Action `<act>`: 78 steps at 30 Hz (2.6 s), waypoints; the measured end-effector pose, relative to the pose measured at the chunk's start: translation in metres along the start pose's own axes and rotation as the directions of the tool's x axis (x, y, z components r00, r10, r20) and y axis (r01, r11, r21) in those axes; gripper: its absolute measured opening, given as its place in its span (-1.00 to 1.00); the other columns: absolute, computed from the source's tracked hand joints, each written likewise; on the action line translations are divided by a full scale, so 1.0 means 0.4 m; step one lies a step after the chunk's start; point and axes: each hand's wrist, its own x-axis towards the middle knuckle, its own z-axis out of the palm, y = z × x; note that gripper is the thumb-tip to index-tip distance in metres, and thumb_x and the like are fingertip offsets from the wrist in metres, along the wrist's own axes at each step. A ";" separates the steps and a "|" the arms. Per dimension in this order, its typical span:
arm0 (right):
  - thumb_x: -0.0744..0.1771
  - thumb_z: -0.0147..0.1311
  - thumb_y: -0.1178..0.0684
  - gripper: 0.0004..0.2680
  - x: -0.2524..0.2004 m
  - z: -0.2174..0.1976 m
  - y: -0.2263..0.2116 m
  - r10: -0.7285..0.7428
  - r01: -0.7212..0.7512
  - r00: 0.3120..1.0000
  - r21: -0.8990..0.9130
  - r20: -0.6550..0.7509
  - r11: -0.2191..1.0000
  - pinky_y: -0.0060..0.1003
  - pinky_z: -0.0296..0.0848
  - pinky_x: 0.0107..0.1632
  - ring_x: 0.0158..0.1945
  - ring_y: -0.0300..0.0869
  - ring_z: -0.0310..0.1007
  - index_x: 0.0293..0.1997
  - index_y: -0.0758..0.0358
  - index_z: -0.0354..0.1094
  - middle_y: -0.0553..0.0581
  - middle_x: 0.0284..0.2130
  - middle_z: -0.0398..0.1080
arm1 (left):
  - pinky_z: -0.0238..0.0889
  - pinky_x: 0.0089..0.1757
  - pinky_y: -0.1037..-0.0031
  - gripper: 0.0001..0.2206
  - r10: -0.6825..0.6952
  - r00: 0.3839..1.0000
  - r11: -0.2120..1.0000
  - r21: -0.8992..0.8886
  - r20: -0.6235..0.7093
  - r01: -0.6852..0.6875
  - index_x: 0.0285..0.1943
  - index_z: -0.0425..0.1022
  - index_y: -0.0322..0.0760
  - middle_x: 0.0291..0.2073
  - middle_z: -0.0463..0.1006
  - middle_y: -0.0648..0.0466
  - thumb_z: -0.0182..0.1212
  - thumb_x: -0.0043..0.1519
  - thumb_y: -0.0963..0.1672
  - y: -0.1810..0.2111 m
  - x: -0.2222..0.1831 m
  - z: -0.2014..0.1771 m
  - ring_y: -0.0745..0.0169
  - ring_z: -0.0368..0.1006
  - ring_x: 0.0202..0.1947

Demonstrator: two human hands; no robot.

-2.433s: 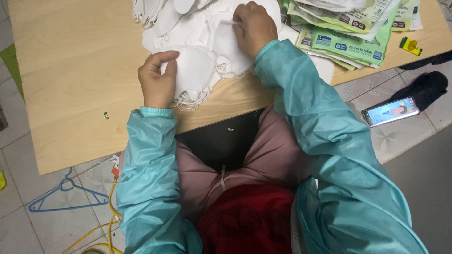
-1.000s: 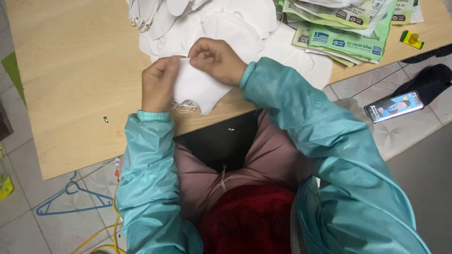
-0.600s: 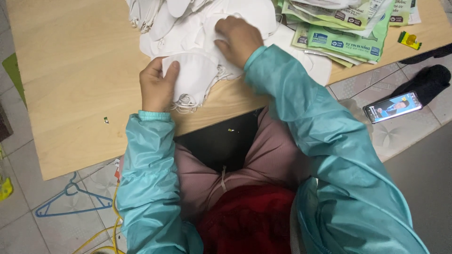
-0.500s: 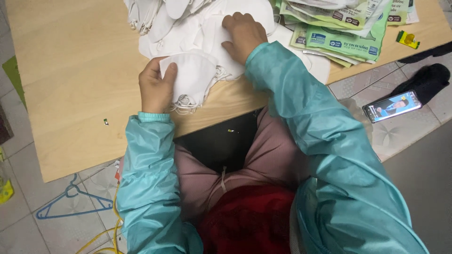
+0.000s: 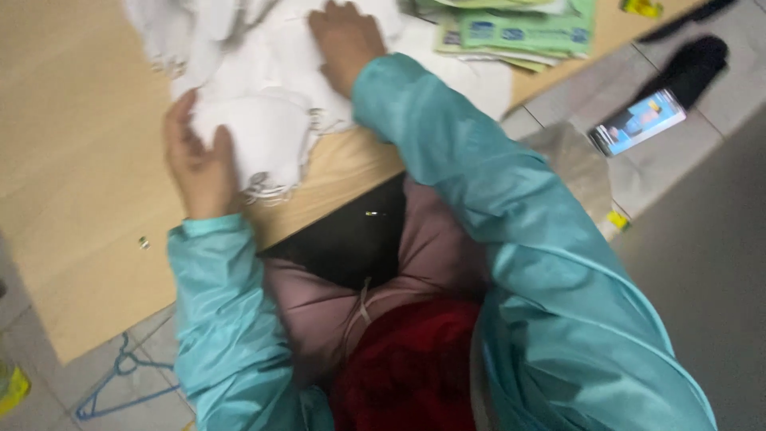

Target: Inspecting and stacking white face masks at a workstation in a factory setting.

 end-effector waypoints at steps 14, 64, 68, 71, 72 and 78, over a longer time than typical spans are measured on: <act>0.26 0.03 0.13 -0.90 0.023 -0.026 -0.047 -0.024 0.090 0.965 0.239 -0.263 0.967 0.19 0.33 -0.41 -0.24 0.15 0.35 -0.21 0.07 0.28 0.14 -0.28 0.30 | 0.38 0.01 0.59 -0.75 -0.362 0.932 0.932 0.032 0.037 0.361 0.05 0.65 -0.21 -0.05 0.63 0.12 0.09 0.27 -0.21 0.070 -0.009 0.003 0.38 0.52 0.00; 0.20 0.25 0.13 -0.78 0.015 -0.017 0.060 0.069 -0.079 0.993 0.106 0.096 0.991 0.09 0.39 -0.29 -0.15 0.15 0.39 -0.17 0.13 0.29 0.21 -0.24 0.38 | 0.14 -0.23 0.63 -0.90 -0.477 0.879 0.874 -0.103 0.000 0.474 -0.16 0.32 -0.06 -0.38 0.27 0.27 0.14 0.40 -0.10 -0.013 -0.018 0.033 0.52 0.16 -0.34; 0.19 0.25 0.11 -0.74 0.022 -0.015 0.041 0.022 -0.022 1.000 0.062 -0.004 0.998 0.16 0.42 -0.28 -0.10 0.21 0.40 -0.11 0.18 0.27 0.29 -0.17 0.38 | 0.22 -0.15 0.54 -0.94 -0.368 0.930 0.928 0.049 -0.015 0.368 -0.15 0.38 -0.13 -0.32 0.38 0.21 0.13 0.38 -0.13 -0.054 -0.020 0.019 0.43 0.26 -0.27; 0.17 0.36 0.03 -0.63 0.035 0.010 0.034 0.046 -0.049 0.998 0.081 0.036 0.996 0.21 0.46 -0.18 -0.01 0.20 0.41 0.00 0.11 0.30 0.22 -0.09 0.39 | 0.24 -0.14 0.38 -0.93 -0.198 0.980 0.952 0.236 -0.005 0.193 -0.15 0.41 -0.22 -0.31 0.42 0.10 0.14 0.39 -0.15 -0.097 -0.025 0.011 0.28 0.31 -0.24; 0.15 0.45 0.00 -0.55 0.032 0.026 0.034 0.037 -0.042 0.998 0.083 0.059 0.996 0.22 0.47 -0.15 0.01 0.19 0.40 0.06 0.08 0.29 0.19 -0.05 0.36 | 0.22 -0.17 0.32 -0.92 -0.136 0.991 0.936 0.326 -0.013 0.132 -0.15 0.42 -0.24 -0.32 0.37 0.08 0.15 0.40 -0.16 -0.108 -0.030 0.008 0.22 0.29 -0.25; 0.12 0.10 0.35 -0.62 0.046 0.010 -0.008 0.106 -0.113 0.991 0.086 0.087 0.990 0.20 0.35 -0.13 -0.05 0.18 0.36 -0.06 0.05 0.31 0.16 -0.15 0.38 | 0.20 -0.21 0.45 -0.94 -0.253 0.967 0.938 0.242 -0.011 0.248 -0.10 0.41 -0.28 -0.30 0.31 0.16 0.14 0.43 -0.18 -0.096 -0.037 -0.011 0.35 0.20 -0.29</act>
